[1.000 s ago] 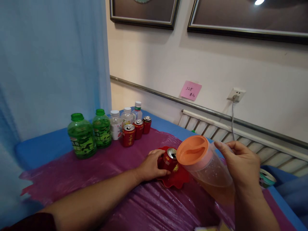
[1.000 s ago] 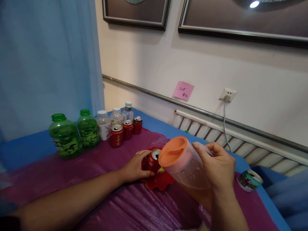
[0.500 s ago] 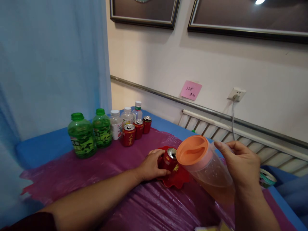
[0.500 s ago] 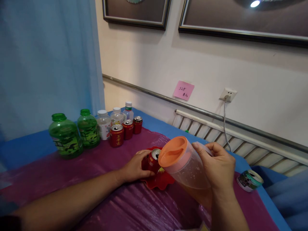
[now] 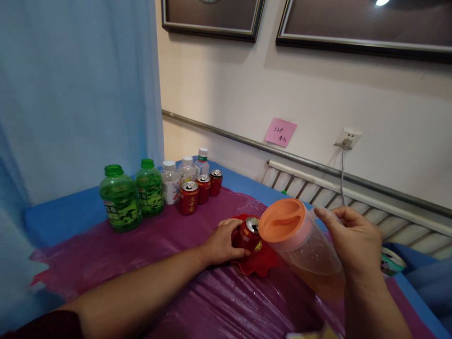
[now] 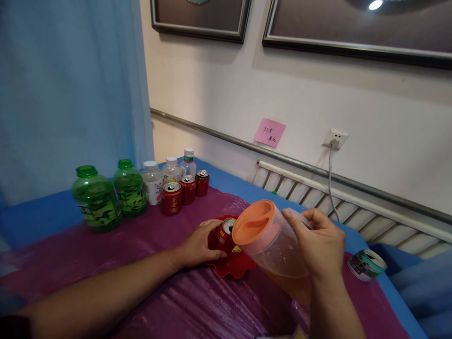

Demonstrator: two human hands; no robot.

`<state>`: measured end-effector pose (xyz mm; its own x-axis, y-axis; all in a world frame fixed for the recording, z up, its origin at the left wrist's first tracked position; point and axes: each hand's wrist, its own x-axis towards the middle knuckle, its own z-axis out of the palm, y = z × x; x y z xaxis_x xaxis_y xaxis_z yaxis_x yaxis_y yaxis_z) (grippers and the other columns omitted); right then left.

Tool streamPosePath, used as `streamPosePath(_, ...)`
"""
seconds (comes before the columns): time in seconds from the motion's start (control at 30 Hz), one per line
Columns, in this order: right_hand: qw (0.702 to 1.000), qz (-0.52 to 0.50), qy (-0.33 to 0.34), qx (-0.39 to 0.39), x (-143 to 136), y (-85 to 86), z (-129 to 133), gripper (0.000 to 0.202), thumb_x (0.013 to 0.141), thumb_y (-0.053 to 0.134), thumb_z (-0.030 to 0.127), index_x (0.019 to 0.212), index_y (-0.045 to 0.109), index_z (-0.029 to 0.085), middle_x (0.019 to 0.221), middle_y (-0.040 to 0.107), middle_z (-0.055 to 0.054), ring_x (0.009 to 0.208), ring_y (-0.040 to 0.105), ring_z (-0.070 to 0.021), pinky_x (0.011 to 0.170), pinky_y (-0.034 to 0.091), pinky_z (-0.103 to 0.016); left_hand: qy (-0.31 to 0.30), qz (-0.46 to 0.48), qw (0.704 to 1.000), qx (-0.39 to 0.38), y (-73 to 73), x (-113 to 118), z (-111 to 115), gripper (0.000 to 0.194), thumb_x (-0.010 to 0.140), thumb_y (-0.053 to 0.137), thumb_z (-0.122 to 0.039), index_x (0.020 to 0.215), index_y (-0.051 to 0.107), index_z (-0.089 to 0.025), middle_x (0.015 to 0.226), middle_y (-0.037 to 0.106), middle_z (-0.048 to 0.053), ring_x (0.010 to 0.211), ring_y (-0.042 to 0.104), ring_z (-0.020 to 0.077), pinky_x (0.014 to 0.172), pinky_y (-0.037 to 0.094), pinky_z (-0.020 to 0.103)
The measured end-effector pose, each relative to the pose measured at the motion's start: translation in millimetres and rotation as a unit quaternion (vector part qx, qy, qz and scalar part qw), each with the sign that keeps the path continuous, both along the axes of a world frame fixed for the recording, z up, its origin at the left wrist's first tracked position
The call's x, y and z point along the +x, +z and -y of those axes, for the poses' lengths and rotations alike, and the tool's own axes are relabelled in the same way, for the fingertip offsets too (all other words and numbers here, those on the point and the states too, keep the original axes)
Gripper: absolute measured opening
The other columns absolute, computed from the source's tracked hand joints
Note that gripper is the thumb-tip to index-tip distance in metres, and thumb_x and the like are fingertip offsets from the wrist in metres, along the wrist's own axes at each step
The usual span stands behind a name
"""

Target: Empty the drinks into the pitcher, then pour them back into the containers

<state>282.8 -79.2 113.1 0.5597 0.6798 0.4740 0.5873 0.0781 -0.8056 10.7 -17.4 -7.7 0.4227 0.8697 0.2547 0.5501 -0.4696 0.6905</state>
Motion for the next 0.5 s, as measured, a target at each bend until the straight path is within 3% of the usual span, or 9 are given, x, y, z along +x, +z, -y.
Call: streamPosePath(0.5,1.000,0.018,0.000,0.000,4.0,-4.5,-2.5,0.047,0.062,0.075,0.065,0.060,0.064,0.019,0.053,0.046,0.004,0.055,0.041,-0.0119,0.051,0.030,-0.026,0.004,-0.001,1.000,0.000,1.8,0.6,1.5,0.080,0.056,0.091,-0.042,0.127,0.061,-0.021,0.132,0.064,0.009,0.122,0.056,0.0335,0.107,0.041,0.046)
